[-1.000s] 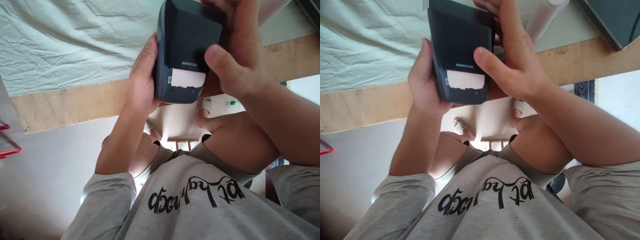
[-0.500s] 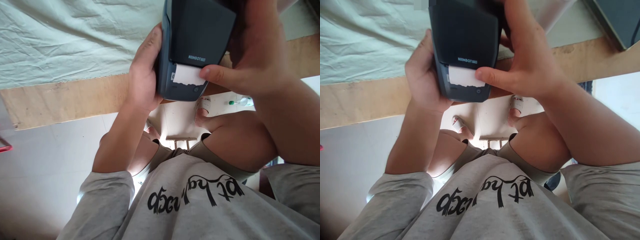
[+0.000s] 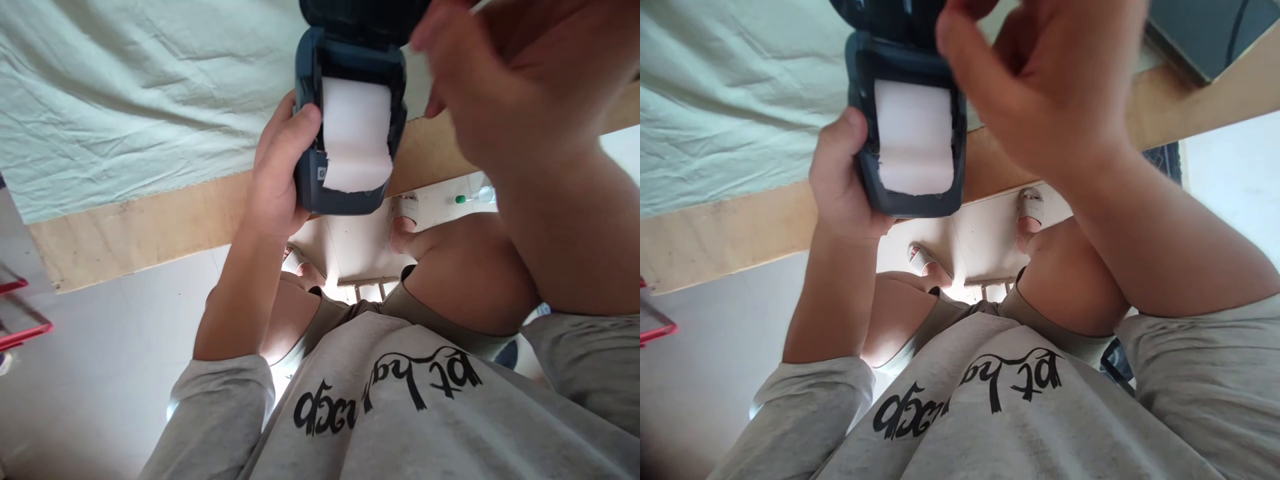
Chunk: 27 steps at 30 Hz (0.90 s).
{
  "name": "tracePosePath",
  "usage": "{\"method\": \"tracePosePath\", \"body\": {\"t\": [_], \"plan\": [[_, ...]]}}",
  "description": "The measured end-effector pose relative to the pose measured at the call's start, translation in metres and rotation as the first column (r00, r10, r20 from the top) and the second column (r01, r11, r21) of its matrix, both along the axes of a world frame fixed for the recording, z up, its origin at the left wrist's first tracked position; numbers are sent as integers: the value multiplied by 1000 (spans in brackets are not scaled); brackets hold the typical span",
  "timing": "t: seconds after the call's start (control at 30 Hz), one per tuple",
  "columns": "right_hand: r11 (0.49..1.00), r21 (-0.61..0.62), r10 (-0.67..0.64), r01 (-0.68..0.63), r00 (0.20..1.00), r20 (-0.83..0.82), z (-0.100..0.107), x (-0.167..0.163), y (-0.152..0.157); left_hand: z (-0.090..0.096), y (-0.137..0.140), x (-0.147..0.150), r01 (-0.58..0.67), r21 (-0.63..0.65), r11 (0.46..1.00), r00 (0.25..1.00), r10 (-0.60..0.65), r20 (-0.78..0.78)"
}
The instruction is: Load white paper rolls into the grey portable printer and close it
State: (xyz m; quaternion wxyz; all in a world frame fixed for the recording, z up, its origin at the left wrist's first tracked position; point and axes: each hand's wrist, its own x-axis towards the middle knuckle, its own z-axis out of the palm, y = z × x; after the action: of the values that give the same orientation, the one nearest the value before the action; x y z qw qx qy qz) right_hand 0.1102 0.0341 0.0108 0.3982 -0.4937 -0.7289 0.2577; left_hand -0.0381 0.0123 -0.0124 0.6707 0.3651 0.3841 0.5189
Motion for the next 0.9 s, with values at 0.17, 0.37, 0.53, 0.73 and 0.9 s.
{"method": "tracePosePath", "body": {"t": [0.17,0.37,0.53,0.73,0.9], "plan": [[996,-68,82,-54,844,531,11,0,2,-4,1,2,36,76,996,999,-35,-15],[986,-152,71,69,651,756,15,-1,-3,-3,1,3,62,126,990,995,-52,-80],[988,-147,140,-49,687,713,15,-2,-2,-2,-1,3,45,118,992,994,-33,-101],[992,-112,124,-62,694,709,18,1,-5,-2,0,1,53,135,989,993,-38,-112],[993,-116,109,-23,556,824,16,1,-9,0,-2,2,96,96,991,980,-77,-185]]}}
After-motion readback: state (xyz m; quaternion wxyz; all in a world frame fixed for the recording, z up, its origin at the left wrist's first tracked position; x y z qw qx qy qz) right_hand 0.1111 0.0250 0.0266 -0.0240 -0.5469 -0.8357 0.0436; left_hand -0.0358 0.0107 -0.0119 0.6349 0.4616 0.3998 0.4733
